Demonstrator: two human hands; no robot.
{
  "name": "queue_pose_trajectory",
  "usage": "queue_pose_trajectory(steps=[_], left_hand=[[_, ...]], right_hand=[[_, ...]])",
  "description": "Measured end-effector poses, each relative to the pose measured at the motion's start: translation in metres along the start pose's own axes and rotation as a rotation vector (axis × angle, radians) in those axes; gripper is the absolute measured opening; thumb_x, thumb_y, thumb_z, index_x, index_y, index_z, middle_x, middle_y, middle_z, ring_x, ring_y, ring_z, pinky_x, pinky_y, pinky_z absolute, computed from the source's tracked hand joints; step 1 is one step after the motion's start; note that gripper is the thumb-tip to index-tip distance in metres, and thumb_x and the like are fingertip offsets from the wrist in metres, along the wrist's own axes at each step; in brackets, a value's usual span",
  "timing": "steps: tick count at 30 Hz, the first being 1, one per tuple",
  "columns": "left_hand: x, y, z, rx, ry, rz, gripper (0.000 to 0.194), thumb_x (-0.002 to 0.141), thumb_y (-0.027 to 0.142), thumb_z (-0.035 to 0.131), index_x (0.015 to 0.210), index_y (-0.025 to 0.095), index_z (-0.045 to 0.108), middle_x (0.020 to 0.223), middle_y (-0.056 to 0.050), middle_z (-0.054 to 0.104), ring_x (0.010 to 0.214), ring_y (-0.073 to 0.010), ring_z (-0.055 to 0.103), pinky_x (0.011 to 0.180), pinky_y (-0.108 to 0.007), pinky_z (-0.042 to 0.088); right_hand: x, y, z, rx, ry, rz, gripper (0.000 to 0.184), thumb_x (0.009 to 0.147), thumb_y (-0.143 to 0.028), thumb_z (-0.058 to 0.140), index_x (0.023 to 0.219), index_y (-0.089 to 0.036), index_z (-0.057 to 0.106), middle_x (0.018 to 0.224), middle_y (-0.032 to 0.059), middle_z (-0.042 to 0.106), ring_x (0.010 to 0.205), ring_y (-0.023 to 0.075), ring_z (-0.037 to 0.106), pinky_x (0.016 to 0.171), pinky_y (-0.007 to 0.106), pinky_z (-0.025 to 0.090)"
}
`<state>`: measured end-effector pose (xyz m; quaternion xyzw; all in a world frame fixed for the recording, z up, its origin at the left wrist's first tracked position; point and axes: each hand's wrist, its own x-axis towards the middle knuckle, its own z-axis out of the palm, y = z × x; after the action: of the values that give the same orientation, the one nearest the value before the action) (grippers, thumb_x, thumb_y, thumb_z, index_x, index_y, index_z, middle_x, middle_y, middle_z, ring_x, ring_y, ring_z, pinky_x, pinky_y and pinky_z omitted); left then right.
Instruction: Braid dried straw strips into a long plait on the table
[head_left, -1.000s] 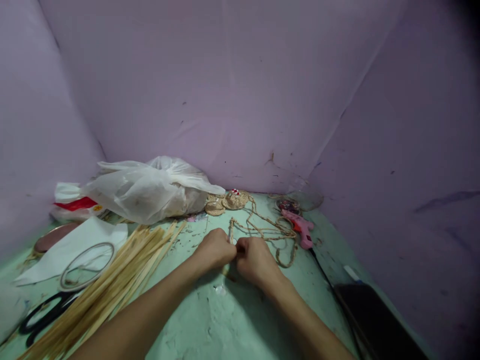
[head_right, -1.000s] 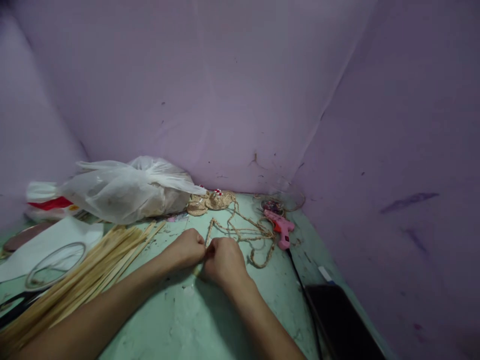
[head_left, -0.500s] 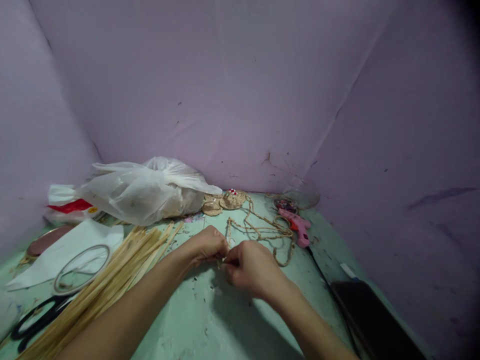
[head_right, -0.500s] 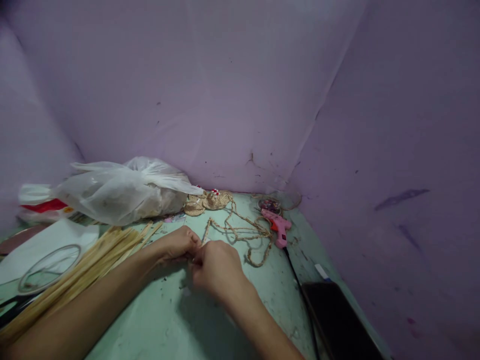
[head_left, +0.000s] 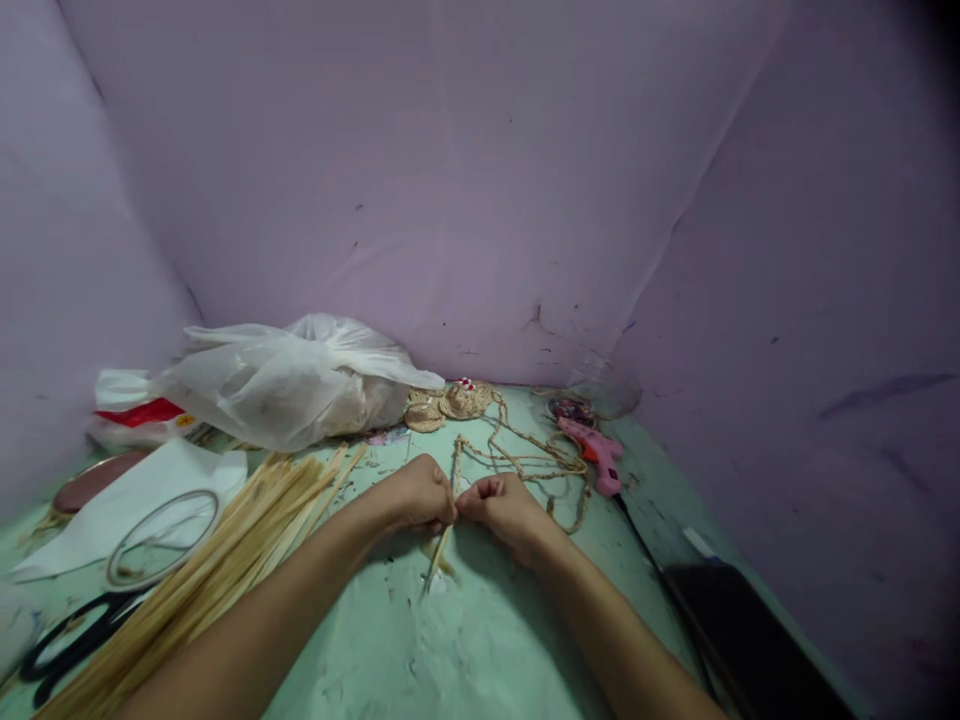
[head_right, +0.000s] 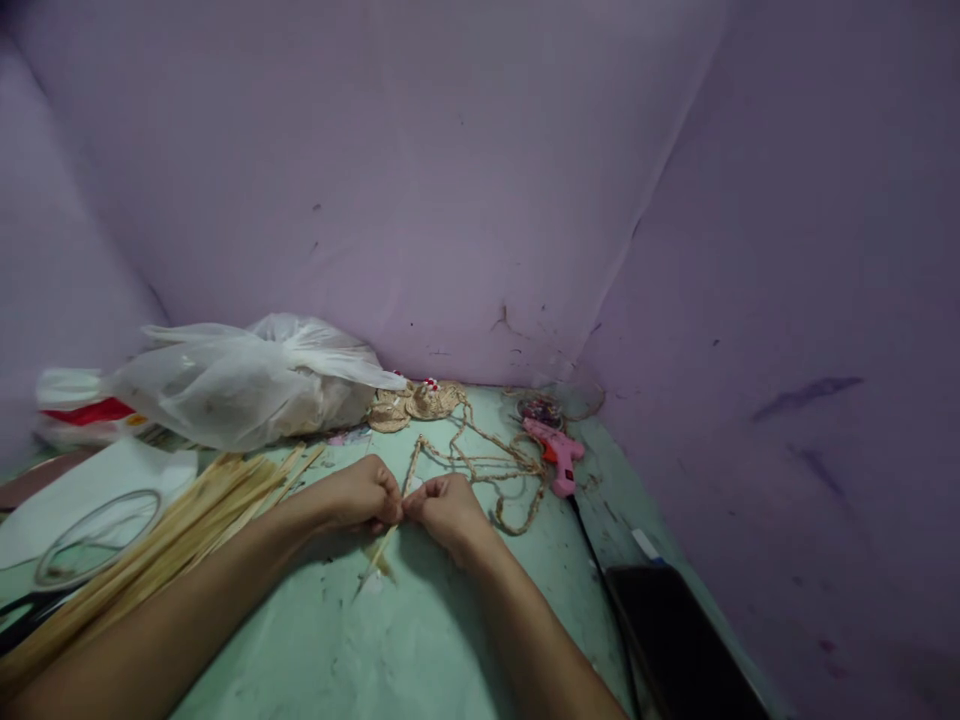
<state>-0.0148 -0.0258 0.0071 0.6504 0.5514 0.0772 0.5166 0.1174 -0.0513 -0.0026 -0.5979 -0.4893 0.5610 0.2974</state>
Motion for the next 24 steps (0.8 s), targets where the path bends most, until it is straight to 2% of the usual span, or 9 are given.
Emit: queue_pose_trajectory(steps=[4, 6, 8, 11, 13, 16, 20, 22, 24], left_hand=[[-0.009, 0.005, -0.008, 0.244, -0.030, -0.013, 0.013, 0.052, 0.016, 0.046, 0.040, 0.013, 0.051, 0.036, -0.001, 0.046, 0.033, -0.0070, 0.032, 0.037, -0.021, 0.024], [-0.014, 0.007, -0.019, 0.340, -0.059, -0.027, 0.014, 0.054, 0.017, 0.048, 0.042, 0.013, 0.053, 0.039, -0.002, 0.049, 0.033, -0.0085, 0.035, 0.038, -0.021, 0.025], [-0.021, 0.008, -0.034, 0.409, -0.023, -0.049, 0.014, 0.057, 0.020, 0.050, 0.048, 0.013, 0.057, 0.044, -0.003, 0.053, 0.035, -0.0101, 0.039, 0.040, -0.022, 0.027], [-0.036, 0.011, -0.063, 0.550, 0.263, -0.059, 0.011, 0.059, 0.019, 0.053, 0.057, 0.012, 0.061, 0.048, -0.002, 0.055, 0.041, -0.0095, 0.041, 0.045, -0.021, 0.027], [-0.053, 0.014, -0.082, 0.638, 0.437, -0.069, 0.009, 0.058, 0.017, 0.055, 0.058, 0.012, 0.062, 0.049, -0.001, 0.054, 0.046, -0.0093, 0.041, 0.048, -0.020, 0.025], [-0.079, 0.019, -0.099, 0.716, 0.549, -0.111, 0.011, 0.058, 0.019, 0.053, 0.058, 0.014, 0.063, 0.049, 0.000, 0.052, 0.049, -0.0092, 0.040, 0.049, -0.021, 0.022], [-0.090, 0.011, -0.099, 0.731, 0.550, -0.151, 0.009, 0.053, 0.015, 0.054, 0.055, 0.015, 0.063, 0.050, 0.000, 0.053, 0.049, -0.0095, 0.040, 0.049, -0.021, 0.022], [-0.082, 0.001, -0.092, 0.719, 0.556, -0.230, 0.008, 0.048, 0.012, 0.056, 0.051, 0.015, 0.062, 0.050, -0.002, 0.053, 0.047, -0.0105, 0.040, 0.048, -0.022, 0.023], [-0.070, -0.010, -0.084, 0.703, 0.532, -0.239, 0.010, 0.050, 0.013, 0.054, 0.054, 0.016, 0.063, 0.054, -0.003, 0.056, 0.048, -0.0121, 0.044, 0.048, -0.022, 0.024]], right_hand=[[0.004, 0.003, -0.001, 0.016, 0.014, 0.005, 0.008, 0.055, -0.013, 0.053, 0.048, -0.013, 0.050, 0.034, -0.0083, 0.034, 0.032, 0.0022, 0.020, 0.036, 0.020, 0.011], [0.006, 0.004, 0.000, 0.012, 0.042, 0.014, 0.009, 0.055, -0.013, 0.053, 0.046, -0.013, 0.049, 0.032, -0.0087, 0.033, 0.032, 0.0020, 0.019, 0.036, 0.020, 0.011], [0.007, 0.005, 0.001, 0.008, 0.057, 0.021, 0.008, 0.055, -0.013, 0.052, 0.047, -0.013, 0.049, 0.033, -0.0084, 0.035, 0.031, 0.0019, 0.019, 0.036, 0.020, 0.011], [0.006, 0.006, 0.001, 0.009, 0.040, 0.028, 0.006, 0.055, -0.014, 0.053, 0.049, -0.013, 0.051, 0.035, -0.0073, 0.039, 0.030, 0.0020, 0.021, 0.035, 0.020, 0.011], [0.005, 0.006, 0.001, -0.002, 0.031, 0.034, 0.007, 0.055, -0.015, 0.053, 0.049, -0.013, 0.050, 0.034, -0.0079, 0.036, 0.030, 0.0021, 0.020, 0.035, 0.020, 0.010], [0.005, 0.007, -0.001, -0.014, 0.018, 0.041, 0.012, 0.056, -0.017, 0.052, 0.046, -0.015, 0.047, 0.031, -0.0085, 0.030, 0.030, 0.0024, 0.019, 0.034, 0.020, 0.009], [0.007, 0.008, -0.001, -0.013, -0.012, 0.035, 0.010, 0.056, -0.018, 0.051, 0.046, -0.015, 0.047, 0.032, -0.0082, 0.030, 0.029, 0.0026, 0.018, 0.033, 0.020, 0.009], [0.006, 0.007, -0.001, -0.007, -0.015, 0.034, 0.010, 0.055, -0.017, 0.051, 0.046, -0.015, 0.047, 0.031, -0.0084, 0.030, 0.028, 0.0026, 0.018, 0.033, 0.020, 0.008], [0.006, 0.006, 0.000, 0.000, -0.008, 0.036, 0.010, 0.055, -0.017, 0.050, 0.046, -0.015, 0.047, 0.031, -0.0082, 0.030, 0.028, 0.0024, 0.018, 0.033, 0.020, 0.009]])
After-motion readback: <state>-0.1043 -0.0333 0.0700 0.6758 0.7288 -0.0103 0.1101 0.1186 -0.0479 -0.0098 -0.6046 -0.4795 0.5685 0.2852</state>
